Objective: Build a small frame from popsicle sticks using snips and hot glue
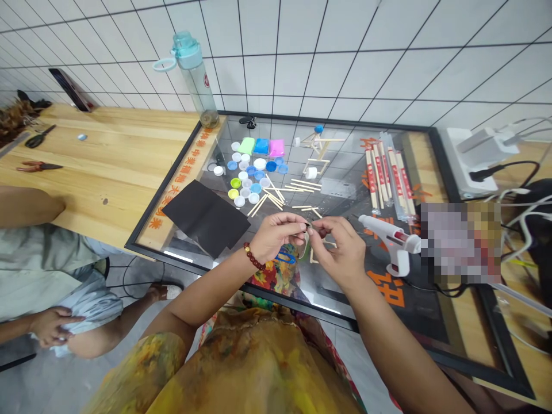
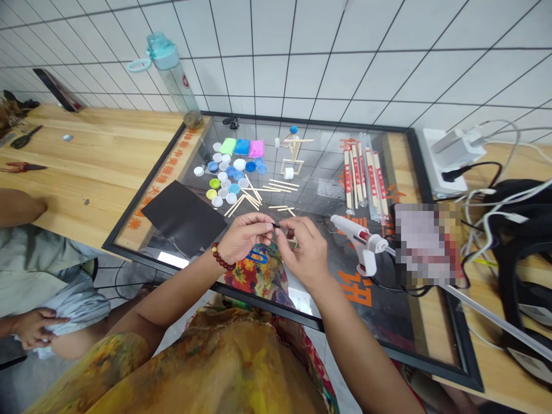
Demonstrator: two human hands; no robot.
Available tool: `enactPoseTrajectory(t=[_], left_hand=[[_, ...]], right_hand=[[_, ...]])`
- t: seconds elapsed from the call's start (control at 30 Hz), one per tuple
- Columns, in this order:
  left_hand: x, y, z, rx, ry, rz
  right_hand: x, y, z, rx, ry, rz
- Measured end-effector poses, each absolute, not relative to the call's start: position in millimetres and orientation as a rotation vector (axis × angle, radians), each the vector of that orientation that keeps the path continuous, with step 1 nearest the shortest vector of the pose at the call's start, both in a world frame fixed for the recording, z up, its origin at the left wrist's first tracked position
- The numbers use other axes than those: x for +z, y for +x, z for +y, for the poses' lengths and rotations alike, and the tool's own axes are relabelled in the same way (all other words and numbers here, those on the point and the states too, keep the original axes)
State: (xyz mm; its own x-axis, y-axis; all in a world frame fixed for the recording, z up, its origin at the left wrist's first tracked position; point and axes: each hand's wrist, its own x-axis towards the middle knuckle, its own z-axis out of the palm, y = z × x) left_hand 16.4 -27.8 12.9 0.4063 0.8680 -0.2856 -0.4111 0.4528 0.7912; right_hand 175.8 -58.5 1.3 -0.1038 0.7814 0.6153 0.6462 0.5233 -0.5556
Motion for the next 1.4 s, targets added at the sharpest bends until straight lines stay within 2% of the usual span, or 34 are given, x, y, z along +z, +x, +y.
enactPoseTrajectory(t=[0.43,0.7,0.9,1.2,1.4], left_hand=[[11.5,18.4,-27.9,0.899,0.692,0.802],[9.5,18.4,-26.6,0.839,0.577,0.824],[10.6,18.6,-27.0,0.8,0.511,0.814],[12.3,22.4,-30.5,0.913,0.592,0.852],[12.8,24.3,-33.5,1.001,0.731,0.835]], right_hand=[[4.7,173.0,-58.1,0.211,-1.106,-1.814],[-3.2,176.0,-57.3,0.043,-1.105,-1.914],[-4.9,176.1,-57.5,0.066,-1.122,-1.908],[5.6,166.6,-58.9,0.469,-1.234,-1.667],[-4.4,168.0,-57.6,0.884,-1.268,-1.39]])
